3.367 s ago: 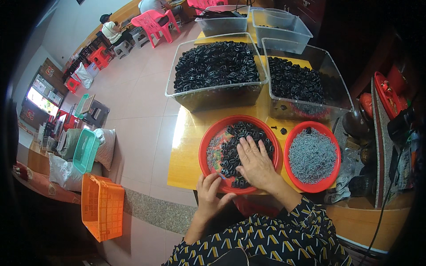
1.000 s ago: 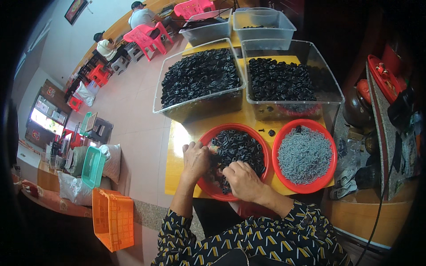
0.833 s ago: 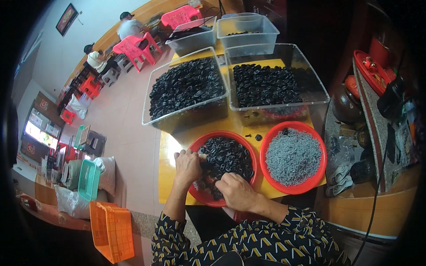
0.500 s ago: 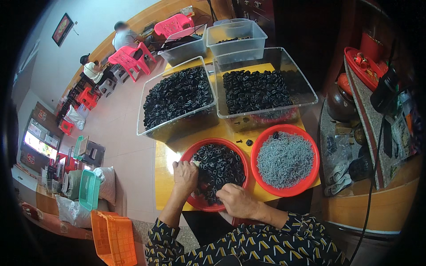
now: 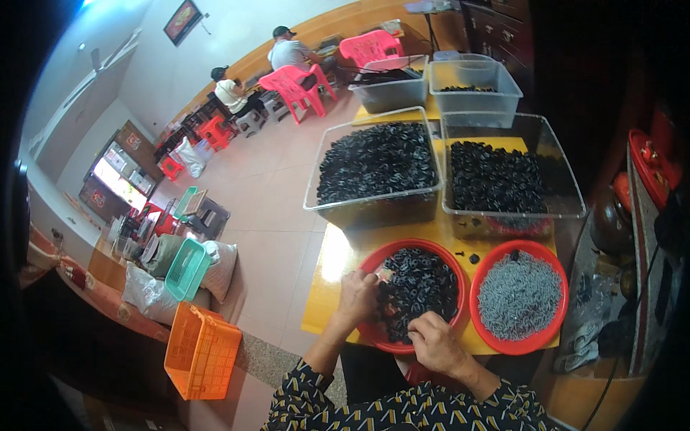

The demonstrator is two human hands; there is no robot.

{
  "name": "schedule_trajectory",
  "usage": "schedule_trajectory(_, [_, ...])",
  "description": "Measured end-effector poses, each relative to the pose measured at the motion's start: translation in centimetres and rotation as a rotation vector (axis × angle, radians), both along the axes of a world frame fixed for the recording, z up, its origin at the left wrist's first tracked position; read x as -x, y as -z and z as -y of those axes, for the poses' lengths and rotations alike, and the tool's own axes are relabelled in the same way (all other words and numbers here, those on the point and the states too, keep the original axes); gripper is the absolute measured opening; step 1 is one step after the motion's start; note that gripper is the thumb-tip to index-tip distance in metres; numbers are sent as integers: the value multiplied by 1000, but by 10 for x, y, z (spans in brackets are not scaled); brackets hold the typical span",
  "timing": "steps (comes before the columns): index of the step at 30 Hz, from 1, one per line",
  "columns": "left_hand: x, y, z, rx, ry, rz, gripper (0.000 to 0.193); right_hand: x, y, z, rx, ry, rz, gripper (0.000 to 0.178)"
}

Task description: Sorting and inspecting small black plastic components at a workshop table.

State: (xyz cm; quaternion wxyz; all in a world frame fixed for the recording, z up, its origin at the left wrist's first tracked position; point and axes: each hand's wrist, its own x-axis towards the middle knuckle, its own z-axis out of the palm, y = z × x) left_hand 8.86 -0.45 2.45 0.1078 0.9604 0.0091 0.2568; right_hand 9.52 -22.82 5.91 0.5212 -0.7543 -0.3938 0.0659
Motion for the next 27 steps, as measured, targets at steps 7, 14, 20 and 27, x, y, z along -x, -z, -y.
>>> schedule_trajectory(7, [10, 4, -3, 100, 31, 52, 15, 6, -5, -1, 59, 7, -80, 14])
schedule_trajectory(14, [19, -14, 12, 372, 67, 246, 16, 7, -2, -6, 32, 47, -201, 13])
schedule_trajectory(20, [44, -26, 44, 1840, -11, 205, 14, 0, -1, -23, -268, -20, -975, 3])
schedule_trajectory(27, [57, -6, 69, 2401, 188, 187, 21, 6, -2, -28, -441, -8, -1094, 6])
